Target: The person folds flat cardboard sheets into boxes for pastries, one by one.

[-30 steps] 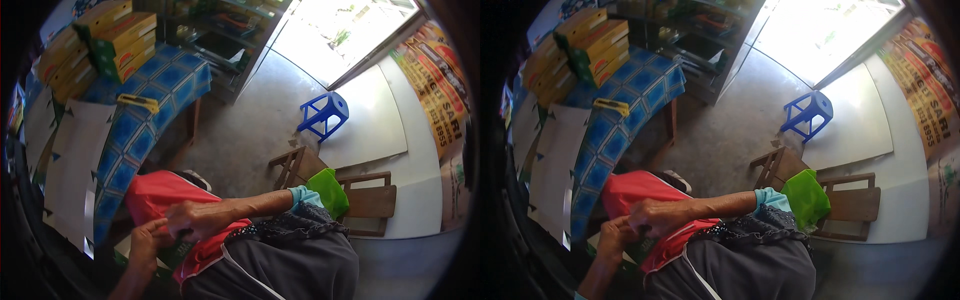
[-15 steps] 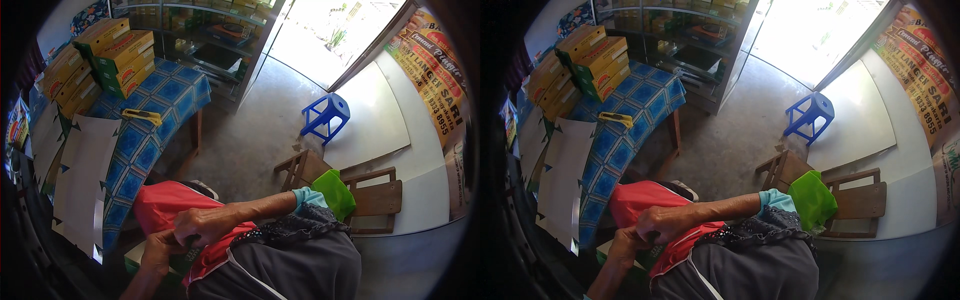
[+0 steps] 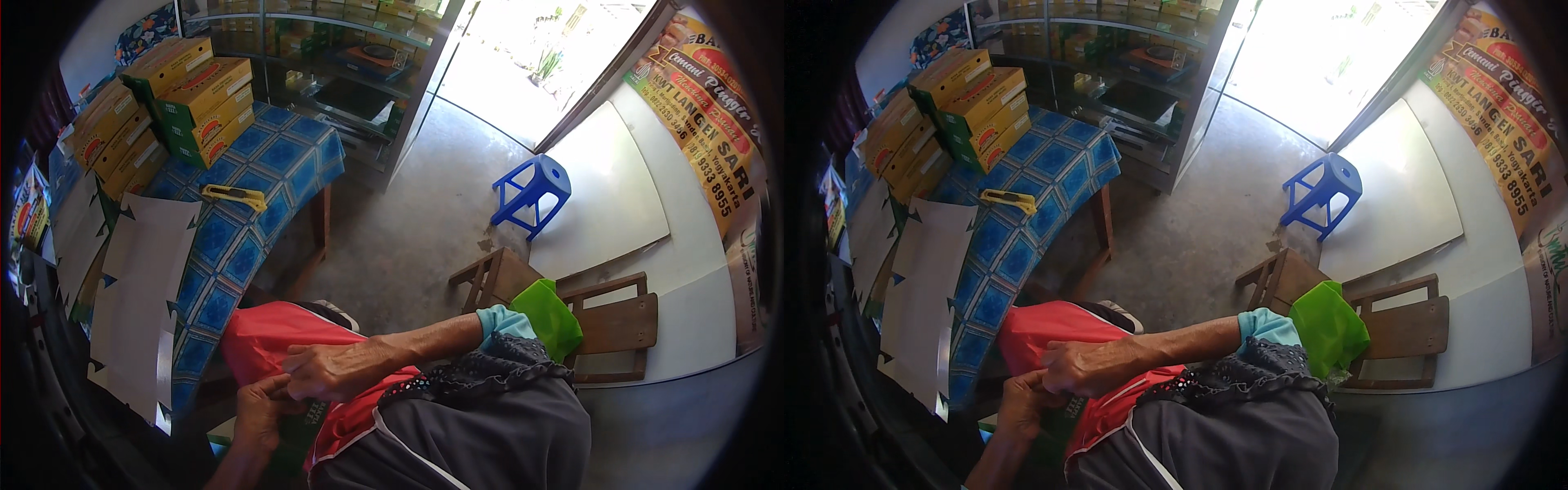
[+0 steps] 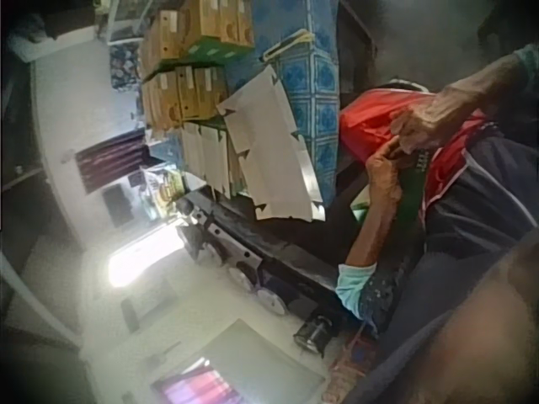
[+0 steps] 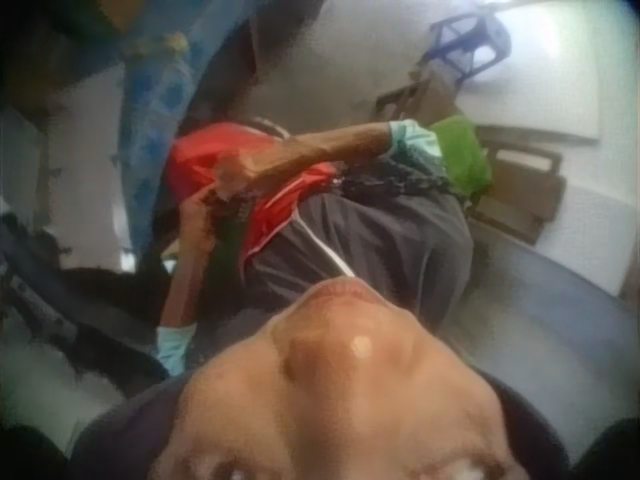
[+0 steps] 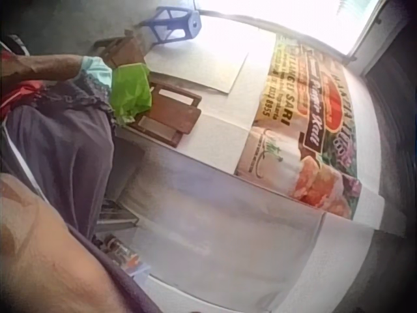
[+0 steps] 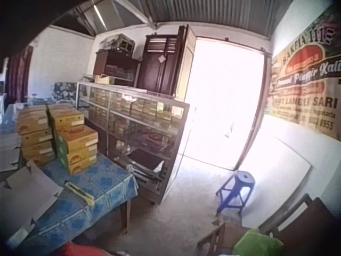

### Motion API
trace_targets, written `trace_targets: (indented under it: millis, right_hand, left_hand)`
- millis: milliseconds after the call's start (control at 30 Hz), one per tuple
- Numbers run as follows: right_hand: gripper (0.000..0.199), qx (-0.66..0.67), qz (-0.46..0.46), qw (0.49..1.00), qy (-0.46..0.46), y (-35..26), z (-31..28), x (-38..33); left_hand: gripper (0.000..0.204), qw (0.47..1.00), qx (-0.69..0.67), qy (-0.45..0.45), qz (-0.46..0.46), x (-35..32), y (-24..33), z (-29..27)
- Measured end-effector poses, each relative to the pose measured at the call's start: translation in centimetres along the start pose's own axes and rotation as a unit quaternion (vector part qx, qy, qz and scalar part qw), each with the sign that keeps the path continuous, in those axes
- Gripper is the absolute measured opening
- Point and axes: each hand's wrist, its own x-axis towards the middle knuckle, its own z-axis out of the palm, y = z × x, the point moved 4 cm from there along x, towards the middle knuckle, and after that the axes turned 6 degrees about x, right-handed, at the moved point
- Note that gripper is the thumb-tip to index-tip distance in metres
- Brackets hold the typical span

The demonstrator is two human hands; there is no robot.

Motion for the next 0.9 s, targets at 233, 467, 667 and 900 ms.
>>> trace_targets:
  millis: [233, 467, 667, 900]
  right_hand:
    - [0.014, 0.028, -0.055, 0.998, -0.013, -0.1, 0.1, -0.3]
    - [0.027, -0.085, -0.09, 0.99, 0.062, -0.6, -0.3, -0.1]
    - [0.016, -0.06, -0.058, 0.996, -0.011, -0.2, 0.8, -0.3]
    - [0.021, 0.093, 0.146, 0.984, 0.032, 1.6, -1.0, 0.5]
  left_hand:
    - [0.049, 1.0, 0.003, -0.005, 0.016, 0.4, -0.5, -0.1]
    - [0.05, 0.998, 0.028, -0.015, 0.045, 0.2, 0.2, -0.3]
    - [0.052, 0.997, 0.022, -0.023, 0.077, 0.1, 0.1, -0.4]
    - [0.064, 0.997, 0.006, -0.067, 0.03, -1.6, 1.4, 0.8]
